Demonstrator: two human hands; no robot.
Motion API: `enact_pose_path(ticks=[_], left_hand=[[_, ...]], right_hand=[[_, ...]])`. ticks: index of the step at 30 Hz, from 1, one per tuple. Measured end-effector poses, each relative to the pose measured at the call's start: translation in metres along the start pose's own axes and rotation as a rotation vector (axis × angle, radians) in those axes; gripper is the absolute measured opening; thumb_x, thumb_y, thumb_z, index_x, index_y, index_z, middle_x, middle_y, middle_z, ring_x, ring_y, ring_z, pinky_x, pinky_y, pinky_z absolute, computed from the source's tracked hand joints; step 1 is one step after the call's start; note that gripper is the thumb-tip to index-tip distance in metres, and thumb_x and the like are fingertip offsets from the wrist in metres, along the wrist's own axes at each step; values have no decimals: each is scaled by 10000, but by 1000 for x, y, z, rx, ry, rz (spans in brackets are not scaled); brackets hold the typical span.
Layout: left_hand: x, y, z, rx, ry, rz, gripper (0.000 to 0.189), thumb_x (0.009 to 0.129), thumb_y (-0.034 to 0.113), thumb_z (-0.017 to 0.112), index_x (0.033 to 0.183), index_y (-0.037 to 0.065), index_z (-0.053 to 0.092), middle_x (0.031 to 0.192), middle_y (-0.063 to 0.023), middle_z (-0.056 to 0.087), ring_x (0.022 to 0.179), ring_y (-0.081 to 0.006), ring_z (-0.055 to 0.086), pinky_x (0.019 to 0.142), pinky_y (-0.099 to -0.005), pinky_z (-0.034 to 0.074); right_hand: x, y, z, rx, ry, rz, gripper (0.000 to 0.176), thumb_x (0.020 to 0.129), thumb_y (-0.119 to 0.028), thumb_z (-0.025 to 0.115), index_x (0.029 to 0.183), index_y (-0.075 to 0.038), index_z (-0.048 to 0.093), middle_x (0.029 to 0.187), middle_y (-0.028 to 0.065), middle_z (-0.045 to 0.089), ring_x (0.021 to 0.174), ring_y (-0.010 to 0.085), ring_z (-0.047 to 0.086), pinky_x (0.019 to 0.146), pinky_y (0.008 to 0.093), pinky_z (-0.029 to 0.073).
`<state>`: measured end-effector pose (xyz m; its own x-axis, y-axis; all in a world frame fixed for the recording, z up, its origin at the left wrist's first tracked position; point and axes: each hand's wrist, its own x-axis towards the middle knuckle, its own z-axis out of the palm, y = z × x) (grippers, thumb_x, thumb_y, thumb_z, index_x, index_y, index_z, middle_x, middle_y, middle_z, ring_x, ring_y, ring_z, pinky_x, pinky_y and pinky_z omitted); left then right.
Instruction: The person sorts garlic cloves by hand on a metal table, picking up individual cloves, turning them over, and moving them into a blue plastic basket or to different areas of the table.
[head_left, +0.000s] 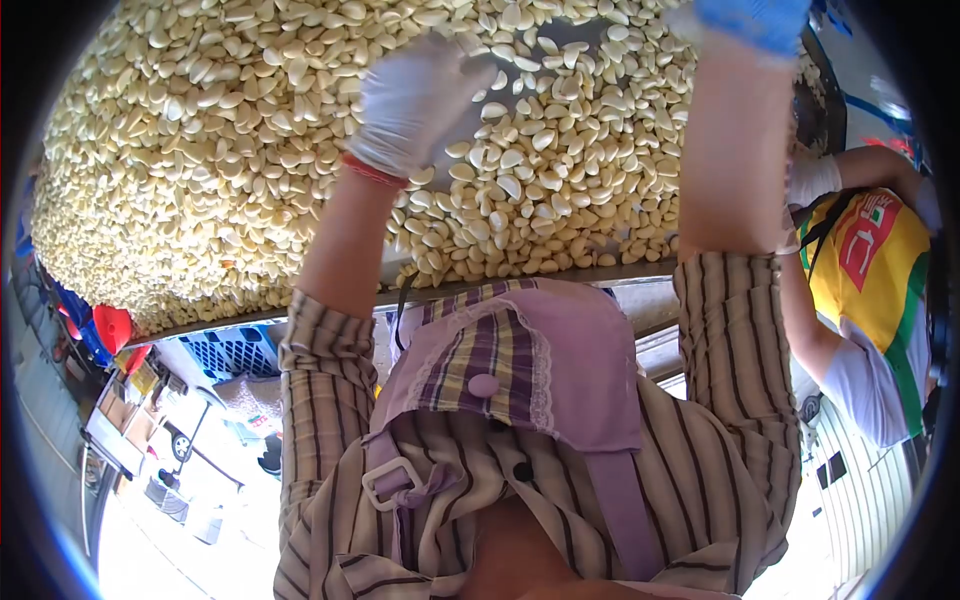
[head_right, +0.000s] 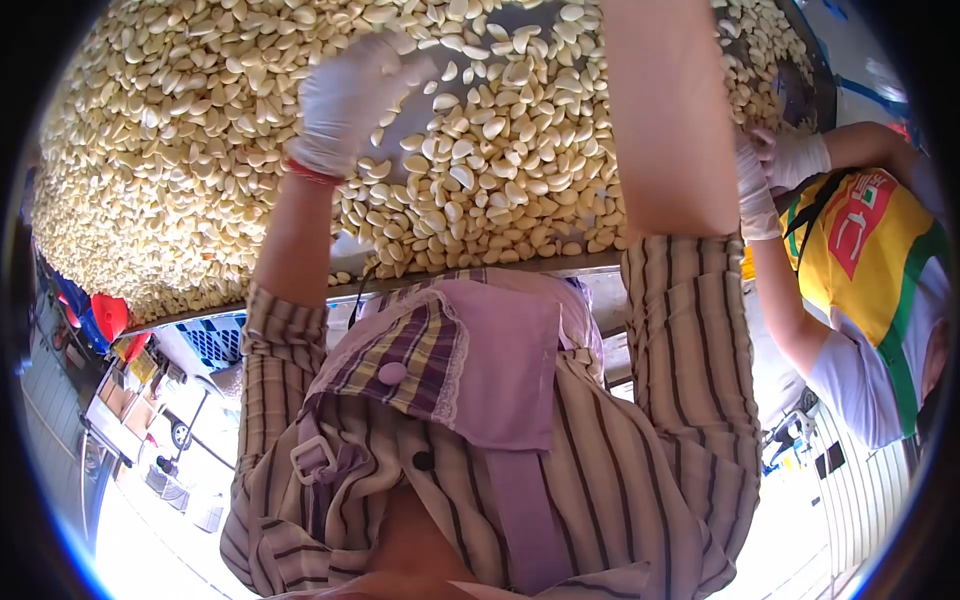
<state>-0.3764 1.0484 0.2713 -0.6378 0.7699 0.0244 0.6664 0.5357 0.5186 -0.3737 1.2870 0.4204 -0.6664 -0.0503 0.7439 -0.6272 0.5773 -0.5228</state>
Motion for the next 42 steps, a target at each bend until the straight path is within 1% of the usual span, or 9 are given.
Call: enact_pose_path(ticks=[3, 6, 14, 22, 27, 30, 32, 38, 42], left_hand=[[-35, 3, 58, 67, -134, -74, 234, 891, 341, 645, 976, 123, 658, 830, -78, 669, 725, -251, 671, 612, -365, 524], [-48, 0, 76, 41, -57, -29, 221, 889, 308, 653, 952, 96, 653, 826, -111, 678, 728, -286, 675, 632, -410, 536], [-92, 32, 23, -634, -70, -287, 206, 899, 171, 687, 1019, 4, 667, 697, -113, 657, 620, -213, 633, 576, -325, 484], [-138, 47, -20, -998, -518, -294, 93, 918, 73, 616, 965, 3, 656, 761, -88, 611, 680, -150, 590, 625, -287, 469], [-229, 6, -92, -568, -1023, -438, 219, 891, 230, 669, 841, 17, 674, 707, -102, 617, 654, -226, 618, 584, -330, 458], [-306, -10, -132, -79, -875, -477, 287, 806, 318, 730, 746, 46, 657, 665, -121, 621, 605, -298, 610, 549, -384, 465], [-357, -34, -148, 367, -828, -463, 287, 759, 349, 759, 804, 74, 690, 697, -107, 629, 635, -284, 623, 571, -388, 495], [-212, 7, -85, 31, 194, -333, 192, 887, 192, 696, 991, 30, 698, 896, -109, 689, 749, -208, 668, 662, -321, 532], [-71, 46, 4, -173, 116, -189, 346, 962, 382, 569, 1106, 87, 678, 997, -106, 681, 872, -255, 681, 760, -382, 526]], right_hand=[[-82, -6, 42, -289, 224, 87, 284, 927, -172, 639, 1154, -2, 647, 1043, 88, 671, 910, 145, 636, 752, 248, 518], [-171, -40, 57, -180, -2, 835, 230, 925, -199, 677, 1134, -103, 671, 843, 16, 682, 732, 89, 645, 664, 234, 540], [-233, -113, 97, -134, -250, 930, 359, 901, -253, 716, 1183, -44, 639, 930, 57, 684, 804, 121, 654, 703, 262, 546], [-201, -128, 81, 936, -394, 1727, 294, 930, -333, 676, 1032, -58, 670, 738, -3, 637, 562, 65, 583, 521, 234, 492], [-218, -110, 34, -62, -655, 736, 208, 885, -326, 712, 1005, -156, 713, 853, -3, 647, 700, 118, 631, 628, 252, 536], [-201, -64, 13, -370, -689, 928, 221, 864, -309, 722, 1043, -181, 721, 927, 4, 645, 874, 163, 655, 729, 287, 560], [-203, -33, 14, -634, -582, 370, 230, 878, -330, 697, 1070, -203, 708, 965, 0, 646, 949, 197, 651, 786, 339, 564], [-227, 13, 32, -868, -967, 348, 259, 915, -333, 644, 1118, -176, 676, 1025, 29, 648, 984, 207, 639, 815, 344, 552], [-230, 13, 29, -822, -976, 642, 278, 917, -371, 637, 1160, -240, 659, 1046, 28, 631, 999, 230, 645, 858, 376, 549]])
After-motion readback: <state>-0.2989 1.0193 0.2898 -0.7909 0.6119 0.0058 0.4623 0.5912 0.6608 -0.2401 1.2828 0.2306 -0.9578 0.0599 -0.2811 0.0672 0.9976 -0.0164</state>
